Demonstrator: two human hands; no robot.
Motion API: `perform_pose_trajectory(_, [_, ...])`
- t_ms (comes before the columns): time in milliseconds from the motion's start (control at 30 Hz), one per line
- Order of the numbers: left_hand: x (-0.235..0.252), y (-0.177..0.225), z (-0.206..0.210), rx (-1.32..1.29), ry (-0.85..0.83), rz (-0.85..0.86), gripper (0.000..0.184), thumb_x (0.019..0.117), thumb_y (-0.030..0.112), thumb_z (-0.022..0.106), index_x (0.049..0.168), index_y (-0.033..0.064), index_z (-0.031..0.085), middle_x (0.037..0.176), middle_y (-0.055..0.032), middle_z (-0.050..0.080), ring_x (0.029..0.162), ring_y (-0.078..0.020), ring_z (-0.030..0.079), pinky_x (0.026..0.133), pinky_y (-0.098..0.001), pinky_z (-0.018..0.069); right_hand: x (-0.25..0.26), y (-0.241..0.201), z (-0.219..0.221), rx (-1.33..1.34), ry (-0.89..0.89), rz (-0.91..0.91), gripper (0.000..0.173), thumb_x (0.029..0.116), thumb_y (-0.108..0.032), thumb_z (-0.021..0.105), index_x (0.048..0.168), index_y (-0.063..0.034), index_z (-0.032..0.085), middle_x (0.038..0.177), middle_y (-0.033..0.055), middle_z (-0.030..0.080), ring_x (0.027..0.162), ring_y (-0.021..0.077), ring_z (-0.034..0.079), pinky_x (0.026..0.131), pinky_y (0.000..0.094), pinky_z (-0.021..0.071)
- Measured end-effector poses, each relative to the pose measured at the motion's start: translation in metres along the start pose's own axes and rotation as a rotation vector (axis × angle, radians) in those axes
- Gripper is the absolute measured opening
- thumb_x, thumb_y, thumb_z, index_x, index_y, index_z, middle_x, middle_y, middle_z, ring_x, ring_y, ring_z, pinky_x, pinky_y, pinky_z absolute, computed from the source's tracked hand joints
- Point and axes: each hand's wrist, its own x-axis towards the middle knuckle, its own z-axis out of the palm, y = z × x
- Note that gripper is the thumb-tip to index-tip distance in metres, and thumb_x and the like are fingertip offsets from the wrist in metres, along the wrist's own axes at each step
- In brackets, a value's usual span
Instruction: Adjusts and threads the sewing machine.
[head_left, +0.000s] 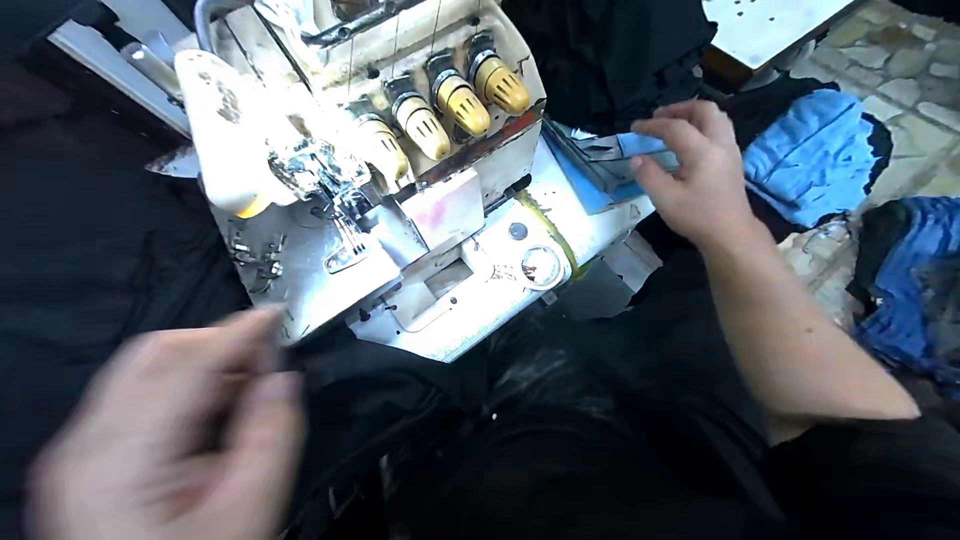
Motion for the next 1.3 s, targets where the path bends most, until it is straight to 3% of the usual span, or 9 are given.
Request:
perform_pose_trajectory(100, [0.097,0.100,0.119,0.382,0.000,-0.118,0.030,0.0960,0.014,0.054,0.117,0.0092,0.076,0.083,-0.0081,0.064,0.067,-0.0192,0.062,0.058,-0.0350,0.0531,-0.032,-0.023,0.022,0.198,0.045,0.008,0.035,0.0991,-0.018,0.053,0.120,0.0064,0.067,0.128,0.0279,0.060,0.119,0.0375,0.059,0.100,0.0527,0.0495])
perform_pose_trajectory(233, [0.163,0.094,0.179,0.474,-0.367,-0.257,0.035,0.1025,0.004,0.053,0.135,-0.0017,0.063,0.111,-0.0247,0.067,0.098,-0.0394,0.069,0.083,-0.0523,0.0559,-0.072,-0.033,0.060,0.337,0.030,0.051,0.029,0.0958,-0.012,0.056,0.113,0.0068,0.070,0.118,0.0224,0.066,0.111,0.0296,0.064,0.094,0.0455,0.0542])
perform_pose_trajectory(300, [0.194,0.098,0.194,0.550,-0.524,-0.360,0.033,0.1033,0.004,0.051,0.135,-0.0015,0.060,0.124,-0.0238,0.063,0.112,-0.0393,0.064,0.092,-0.0505,0.0533,-0.089,-0.034,0.066,0.390,0.024,0.095,0.028,0.0964,-0.012,0.056,0.110,0.0055,0.072,0.115,0.0203,0.066,0.106,0.0245,0.066,0.091,0.0386,0.0555])
perform_pose_trajectory(467, [0.238,0.107,0.227,0.715,-0.703,-0.461,0.029,0.0995,-0.003,0.053,0.128,-0.0049,0.061,0.130,-0.0251,0.057,0.107,-0.0405,0.065,0.082,-0.0504,0.0567,-0.116,-0.028,0.062,0.474,0.039,0.090,0.028,0.0960,-0.012,0.053,0.105,0.0036,0.074,0.107,0.0158,0.070,0.103,0.0125,0.066,0.091,0.0233,0.0531])
perform_pose_trajectory(767, [0.267,0.090,0.261,0.736,-0.597,-0.362,0.024,0.0981,-0.005,0.055,0.120,-0.0050,0.064,0.122,-0.0247,0.060,0.103,-0.0399,0.066,0.079,-0.0504,0.0576,-0.134,-0.025,0.067,0.595,0.026,0.136,0.027,0.0948,-0.012,0.053,0.101,0.0029,0.074,0.104,0.0110,0.070,0.103,0.0037,0.064,0.091,0.0155,0.0500])
perform_pose_trajectory(967, [0.250,0.096,0.249,0.564,-0.407,-0.157,0.024,0.0993,0.002,0.056,0.119,-0.0044,0.067,0.118,-0.0238,0.064,0.113,-0.0403,0.064,0.085,-0.0494,0.0562,-0.133,-0.030,0.064,0.596,-0.005,0.055,0.028,0.0971,-0.012,0.052,0.103,0.0051,0.073,0.104,0.0112,0.070,0.102,0.0020,0.063,0.091,0.0157,0.0503])
perform_pose_trajectory(1167, [0.130,0.100,0.146,0.452,0.126,0.027,0.024,0.0946,0.017,0.057,0.078,0.0053,0.069,0.066,-0.0047,0.062,0.057,-0.0168,0.061,0.049,-0.0339,0.0489,-0.130,-0.034,0.059,0.722,-0.043,0.015,0.025,0.1002,-0.014,0.053,0.106,0.0029,0.072,0.107,0.0031,0.070,0.102,-0.0021,0.063,0.091,0.0156,0.0528])
perform_pose_trajectory(1233, [0.113,0.089,0.099,0.625,0.256,-0.133,0.029,0.0982,0.018,0.053,0.082,-0.0013,0.068,0.070,-0.0149,0.062,0.060,-0.0269,0.060,0.053,-0.0439,0.0464,-0.126,-0.046,0.060,0.751,-0.055,0.002,0.024,0.1001,-0.014,0.053,0.106,-0.0011,0.072,0.104,-0.0013,0.070,0.100,-0.0019,0.064,0.090,0.0175,0.0544])
perform_pose_trajectory(1300, [0.119,0.070,0.062,0.710,0.328,-0.347,0.034,0.1021,0.021,0.051,0.103,-0.0085,0.068,0.097,-0.0302,0.067,0.085,-0.0429,0.066,0.073,-0.0583,0.0502,-0.119,-0.065,0.064,0.772,-0.088,-0.053,0.022,0.1010,-0.017,0.053,0.105,-0.0053,0.072,0.104,-0.0046,0.070,0.100,-0.0018,0.064,0.091,0.0197,0.0548])
